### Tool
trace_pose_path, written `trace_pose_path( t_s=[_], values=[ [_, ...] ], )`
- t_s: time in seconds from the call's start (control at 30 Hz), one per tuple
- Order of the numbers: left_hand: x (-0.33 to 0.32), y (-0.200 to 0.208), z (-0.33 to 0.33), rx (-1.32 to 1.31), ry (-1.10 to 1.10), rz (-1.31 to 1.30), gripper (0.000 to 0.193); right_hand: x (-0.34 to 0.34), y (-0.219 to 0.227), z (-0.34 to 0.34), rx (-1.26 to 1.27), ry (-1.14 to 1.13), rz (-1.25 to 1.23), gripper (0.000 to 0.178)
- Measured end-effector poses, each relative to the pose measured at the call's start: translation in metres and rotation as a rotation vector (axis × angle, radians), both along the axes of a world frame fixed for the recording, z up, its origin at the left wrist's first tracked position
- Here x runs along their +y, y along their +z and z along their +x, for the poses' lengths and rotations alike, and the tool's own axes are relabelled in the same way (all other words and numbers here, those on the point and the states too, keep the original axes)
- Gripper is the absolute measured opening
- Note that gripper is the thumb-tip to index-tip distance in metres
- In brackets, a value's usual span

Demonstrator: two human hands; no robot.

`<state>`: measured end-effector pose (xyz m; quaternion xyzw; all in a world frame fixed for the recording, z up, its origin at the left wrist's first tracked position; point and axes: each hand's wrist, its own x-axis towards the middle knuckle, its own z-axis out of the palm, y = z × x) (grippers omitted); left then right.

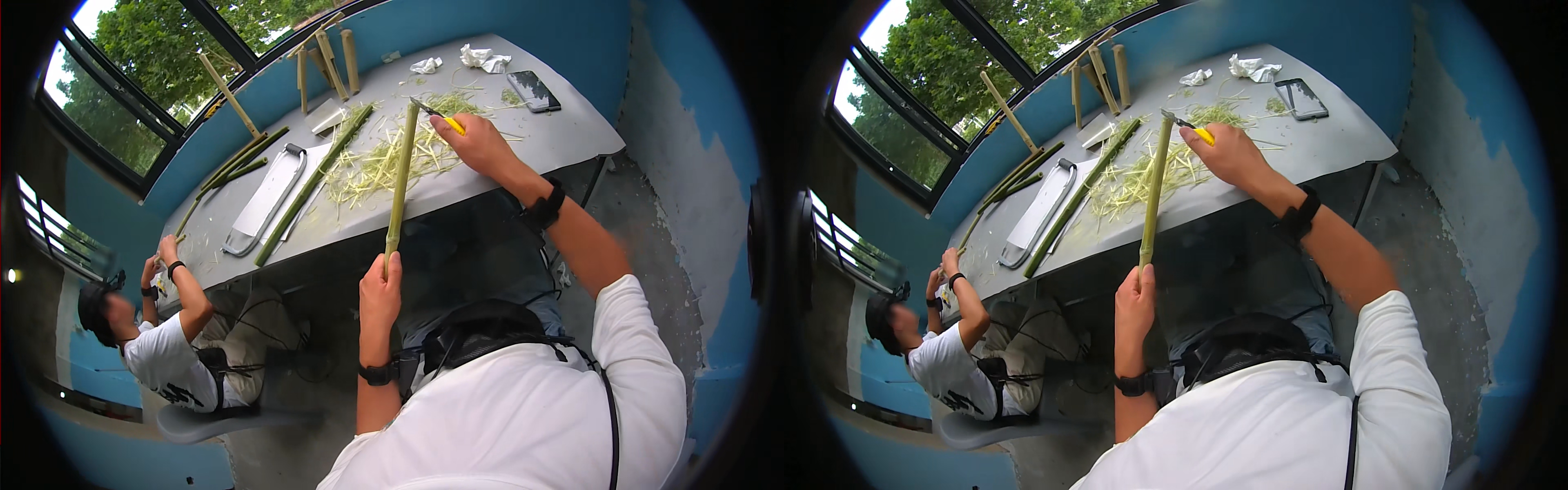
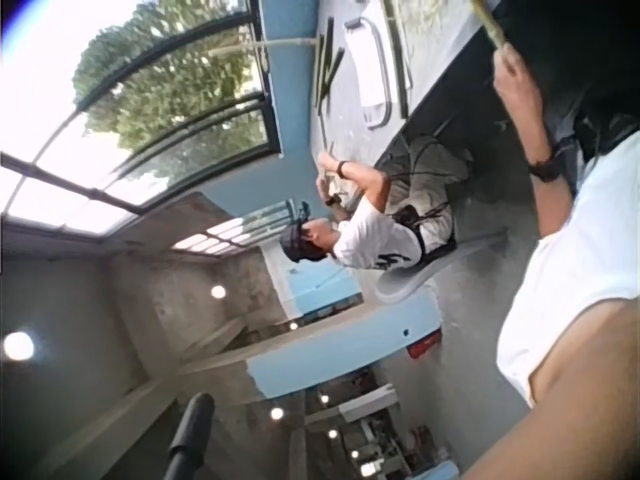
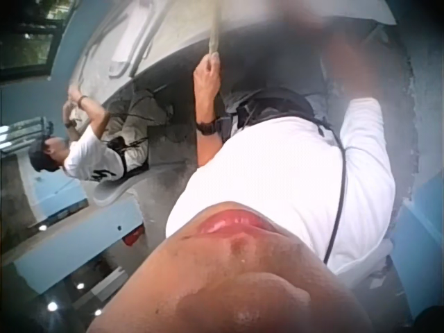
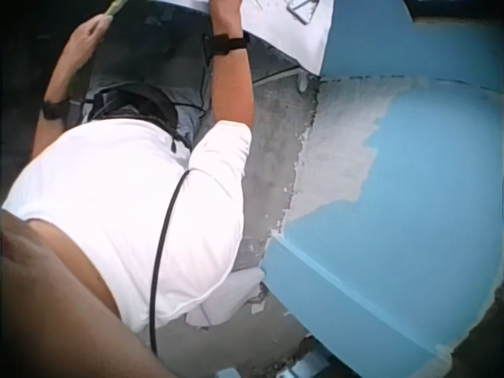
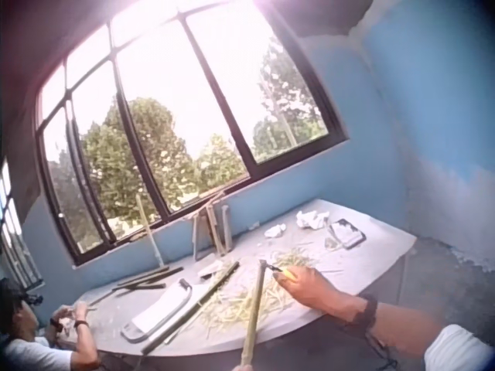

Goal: The recorder uses a utility knife to strip the outer layer of a bamboo stalk into thin fibers.

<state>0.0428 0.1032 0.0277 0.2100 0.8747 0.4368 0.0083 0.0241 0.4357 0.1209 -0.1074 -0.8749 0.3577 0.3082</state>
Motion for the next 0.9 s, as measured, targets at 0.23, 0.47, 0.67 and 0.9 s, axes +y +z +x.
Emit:
trace_pose_path(
  t_s=[0.23,0.47,0.67,0.9],
  values=[
    [-0.002,0.017,0.008,0.019,0.021,-0.031,0.045,0.018,-0.007,-0.002,0.058,-0.027,-0.31,0.078],
    [0.003,0.018,0.012,-0.004,0.059,-0.037,0.045,-0.024,-0.021,0.006,0.022,-0.096,0.343,0.067],
    [-0.005,0.016,0.024,0.019,0.091,-0.083,0.046,-0.012,-0.028,-0.002,0.046,-0.166,0.319,0.068],
    [-0.013,0.019,0.043,0.053,0.145,-0.111,0.046,-0.007,-0.042,-0.009,0.029,-0.173,0.421,0.066]
  ],
)
